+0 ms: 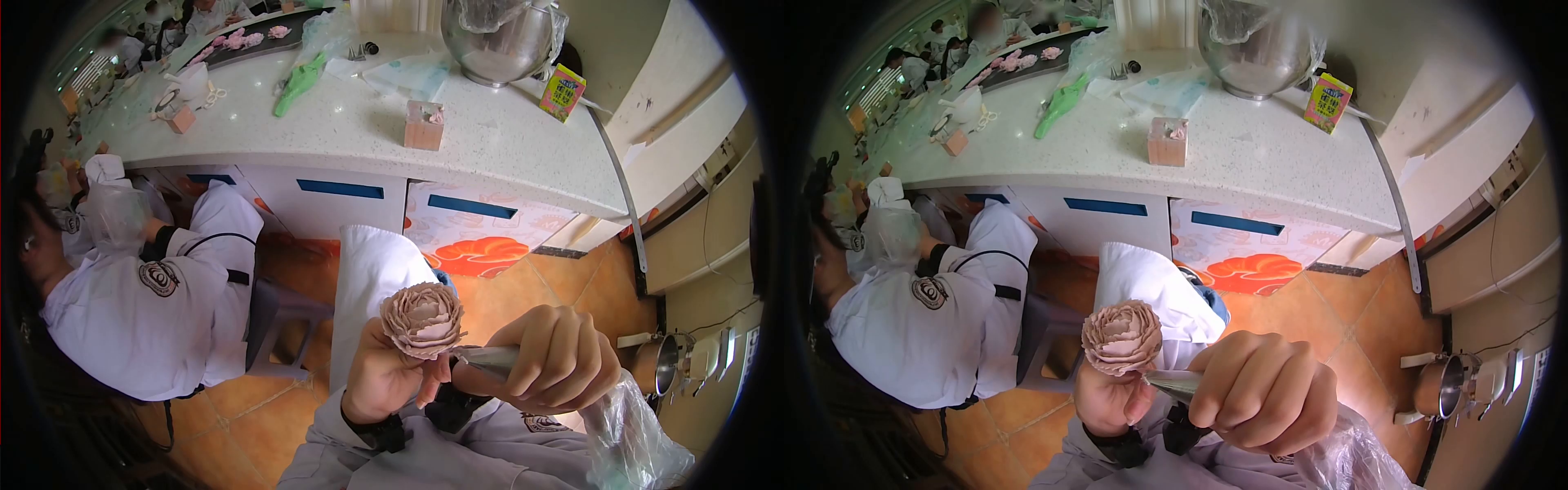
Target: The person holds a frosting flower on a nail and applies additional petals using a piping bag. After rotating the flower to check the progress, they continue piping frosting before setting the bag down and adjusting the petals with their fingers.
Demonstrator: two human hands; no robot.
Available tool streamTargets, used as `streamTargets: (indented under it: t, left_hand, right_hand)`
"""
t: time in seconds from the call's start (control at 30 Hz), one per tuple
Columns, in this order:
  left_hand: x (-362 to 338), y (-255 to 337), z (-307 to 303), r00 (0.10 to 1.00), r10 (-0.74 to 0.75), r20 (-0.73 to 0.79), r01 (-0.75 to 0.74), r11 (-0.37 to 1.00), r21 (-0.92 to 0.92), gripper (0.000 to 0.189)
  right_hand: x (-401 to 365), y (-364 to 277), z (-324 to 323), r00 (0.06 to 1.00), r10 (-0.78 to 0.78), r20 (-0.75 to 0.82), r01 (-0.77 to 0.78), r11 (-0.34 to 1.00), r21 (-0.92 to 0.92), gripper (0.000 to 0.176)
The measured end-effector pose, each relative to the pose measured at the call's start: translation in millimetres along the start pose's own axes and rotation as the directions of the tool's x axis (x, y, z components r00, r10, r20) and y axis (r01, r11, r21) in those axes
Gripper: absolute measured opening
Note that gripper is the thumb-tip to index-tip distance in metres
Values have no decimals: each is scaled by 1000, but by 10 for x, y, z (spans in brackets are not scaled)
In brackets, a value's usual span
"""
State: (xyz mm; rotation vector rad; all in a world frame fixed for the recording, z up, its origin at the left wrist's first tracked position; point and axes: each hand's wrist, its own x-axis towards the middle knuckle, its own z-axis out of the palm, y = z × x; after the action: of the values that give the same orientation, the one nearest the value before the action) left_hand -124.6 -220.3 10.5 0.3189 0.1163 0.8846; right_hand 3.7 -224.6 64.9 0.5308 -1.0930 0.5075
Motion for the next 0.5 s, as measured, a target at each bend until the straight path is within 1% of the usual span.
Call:
streamTargets:
  t: [0.07,0.1,0.13,0.2,0.27,0.3,0.33,0.37,0.43,0.5]
  left_hand:
    - [26,28,-5,1000,-11,14,11,999,-38,24]
    - [40,41,-8,1000,-14,22,15,998,-57,24]
    - [53,53,-7,998,49,-43,-46,996,73,25]
    - [84,83,-6,968,201,-147,-143,932,334,29]
    - [168,67,-68,889,438,-137,-324,810,488,30]
    - [216,58,-115,826,551,-116,-405,724,558,31]
    - [251,77,-156,794,604,-75,-480,697,533,31]
    - [272,99,-179,777,625,-77,-501,688,525,29]
    - [283,141,-227,740,666,-90,-539,668,513,26]
    - [262,188,-294,765,637,-93,-532,706,467,23]
  right_hand:
    - [-42,-6,8,999,-33,-39,31,997,-67,29]
    - [-79,-20,14,992,-61,-107,50,993,-105,28]
    - [-124,-46,20,981,-91,-174,66,987,-143,28]
    - [-142,-59,-6,967,-44,-252,-8,979,-203,16]
    - [-235,-47,-19,916,57,-397,-187,936,-297,8]
    - [-310,-54,-34,880,101,-465,-278,902,-329,5]
    - [-369,-57,-56,835,217,-506,-406,863,-299,12]
    - [-421,-40,-52,767,299,-568,-506,826,-248,24]
    - [-480,-8,-17,636,453,-625,-717,646,-263,39]
    - [-518,42,40,558,562,-610,-722,692,-22,44]
